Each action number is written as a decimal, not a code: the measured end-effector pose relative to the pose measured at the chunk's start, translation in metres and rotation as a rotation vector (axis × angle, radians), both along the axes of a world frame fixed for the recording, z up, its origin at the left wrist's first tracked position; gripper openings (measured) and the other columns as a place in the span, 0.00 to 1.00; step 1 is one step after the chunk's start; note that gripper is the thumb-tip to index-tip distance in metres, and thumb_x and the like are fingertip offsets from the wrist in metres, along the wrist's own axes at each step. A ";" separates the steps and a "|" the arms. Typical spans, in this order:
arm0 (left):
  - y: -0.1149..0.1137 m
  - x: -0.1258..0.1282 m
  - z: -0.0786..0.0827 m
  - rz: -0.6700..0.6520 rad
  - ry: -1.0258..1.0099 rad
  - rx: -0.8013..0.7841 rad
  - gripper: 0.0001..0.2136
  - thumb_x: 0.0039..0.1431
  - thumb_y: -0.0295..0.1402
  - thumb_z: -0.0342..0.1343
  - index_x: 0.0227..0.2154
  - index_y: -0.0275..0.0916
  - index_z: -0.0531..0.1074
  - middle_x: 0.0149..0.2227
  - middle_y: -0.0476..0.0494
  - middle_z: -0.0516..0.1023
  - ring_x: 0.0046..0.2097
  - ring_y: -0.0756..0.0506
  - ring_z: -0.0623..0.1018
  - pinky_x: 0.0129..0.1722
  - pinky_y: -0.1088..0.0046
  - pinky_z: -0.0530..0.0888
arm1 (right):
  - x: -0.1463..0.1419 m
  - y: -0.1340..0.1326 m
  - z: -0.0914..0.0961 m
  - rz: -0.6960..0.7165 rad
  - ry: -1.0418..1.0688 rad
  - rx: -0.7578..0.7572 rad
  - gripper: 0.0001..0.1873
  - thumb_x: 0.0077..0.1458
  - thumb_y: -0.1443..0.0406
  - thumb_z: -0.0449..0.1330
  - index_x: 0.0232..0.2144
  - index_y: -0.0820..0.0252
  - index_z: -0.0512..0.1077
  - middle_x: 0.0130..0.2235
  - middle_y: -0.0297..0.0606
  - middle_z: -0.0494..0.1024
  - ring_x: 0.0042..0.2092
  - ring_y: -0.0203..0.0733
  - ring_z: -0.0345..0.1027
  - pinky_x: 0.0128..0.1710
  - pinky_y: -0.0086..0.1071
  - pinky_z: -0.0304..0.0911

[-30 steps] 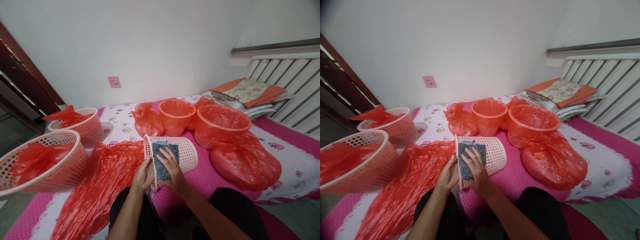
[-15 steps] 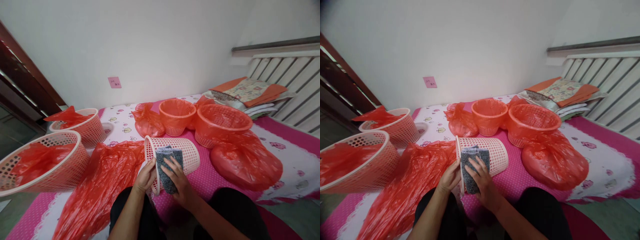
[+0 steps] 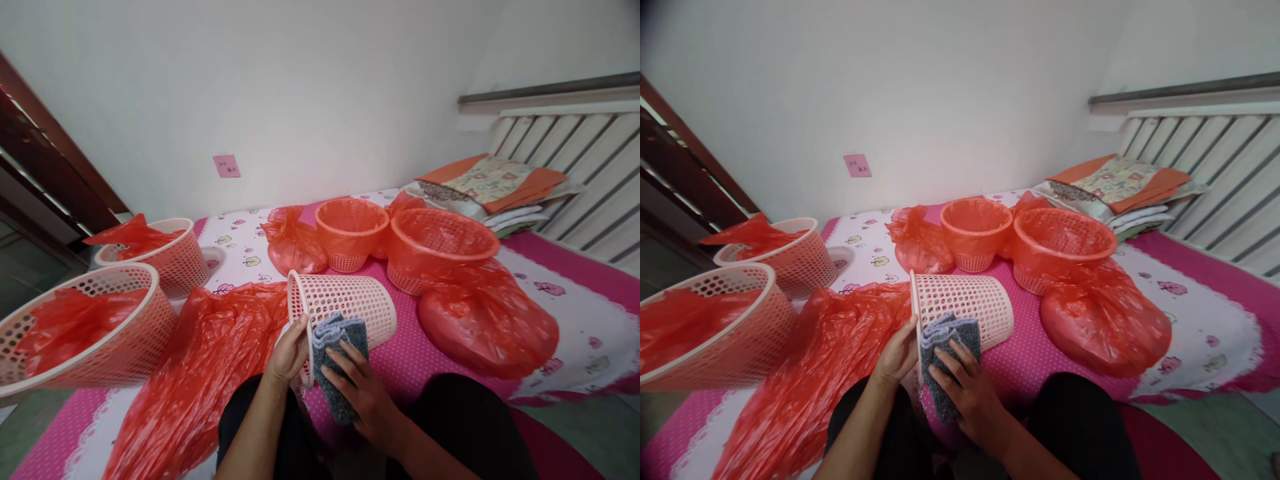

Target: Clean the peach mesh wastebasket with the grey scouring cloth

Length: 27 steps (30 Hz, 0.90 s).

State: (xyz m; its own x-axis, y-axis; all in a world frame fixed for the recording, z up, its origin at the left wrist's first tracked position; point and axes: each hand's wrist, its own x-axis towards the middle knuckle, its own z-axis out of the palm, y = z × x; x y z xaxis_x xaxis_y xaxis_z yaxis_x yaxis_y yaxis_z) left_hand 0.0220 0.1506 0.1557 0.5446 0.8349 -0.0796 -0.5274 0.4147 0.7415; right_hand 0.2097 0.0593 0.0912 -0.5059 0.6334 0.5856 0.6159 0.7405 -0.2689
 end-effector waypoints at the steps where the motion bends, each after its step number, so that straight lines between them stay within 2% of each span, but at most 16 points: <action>1: 0.000 0.000 0.001 -0.002 0.001 -0.002 0.28 0.60 0.51 0.64 0.53 0.32 0.79 0.52 0.30 0.85 0.59 0.29 0.79 0.62 0.50 0.73 | 0.000 -0.001 -0.001 0.001 -0.007 -0.002 0.43 0.54 0.73 0.54 0.72 0.56 0.59 0.72 0.44 0.62 0.76 0.59 0.42 0.70 0.61 0.58; 9: 0.000 0.001 0.000 0.015 -0.012 -0.013 0.29 0.61 0.51 0.63 0.55 0.32 0.78 0.50 0.31 0.85 0.55 0.30 0.82 0.58 0.53 0.76 | -0.001 -0.004 -0.004 0.001 -0.048 -0.006 0.42 0.52 0.75 0.54 0.70 0.56 0.62 0.72 0.43 0.63 0.76 0.57 0.44 0.70 0.60 0.59; 13: -0.005 0.004 -0.005 0.039 0.038 -0.026 0.28 0.60 0.51 0.65 0.52 0.31 0.79 0.44 0.31 0.87 0.45 0.34 0.85 0.44 0.62 0.79 | -0.002 -0.005 -0.006 0.014 -0.079 0.015 0.41 0.53 0.74 0.54 0.69 0.57 0.63 0.71 0.43 0.64 0.76 0.57 0.43 0.70 0.59 0.59; 15: -0.007 0.006 -0.008 0.029 0.081 -0.052 0.26 0.58 0.50 0.67 0.48 0.30 0.80 0.40 0.32 0.87 0.39 0.38 0.85 0.35 0.68 0.77 | -0.002 -0.006 -0.007 0.018 -0.091 0.017 0.42 0.51 0.75 0.54 0.69 0.57 0.63 0.71 0.43 0.64 0.76 0.56 0.42 0.70 0.59 0.58; 17: -0.007 0.006 -0.011 0.028 0.119 -0.064 0.25 0.56 0.50 0.69 0.43 0.29 0.81 0.37 0.32 0.86 0.34 0.40 0.84 0.30 0.72 0.74 | -0.002 -0.008 -0.008 0.018 -0.103 0.012 0.43 0.50 0.75 0.54 0.69 0.57 0.63 0.71 0.42 0.64 0.76 0.55 0.42 0.71 0.58 0.57; 21: -0.006 0.005 -0.015 0.082 0.170 -0.022 0.23 0.55 0.48 0.70 0.38 0.28 0.82 0.36 0.33 0.87 0.37 0.39 0.84 0.36 0.69 0.76 | 0.001 -0.010 -0.016 0.024 -0.128 0.005 0.43 0.48 0.76 0.54 0.68 0.56 0.64 0.71 0.40 0.64 0.76 0.53 0.41 0.73 0.56 0.53; 27: -0.009 0.007 -0.008 0.095 0.162 -0.044 0.26 0.52 0.47 0.70 0.47 0.31 0.80 0.40 0.33 0.87 0.45 0.33 0.85 0.47 0.59 0.78 | 0.009 -0.012 -0.035 0.049 -0.173 0.035 0.38 0.56 0.72 0.56 0.69 0.53 0.65 0.72 0.37 0.64 0.75 0.52 0.42 0.75 0.55 0.44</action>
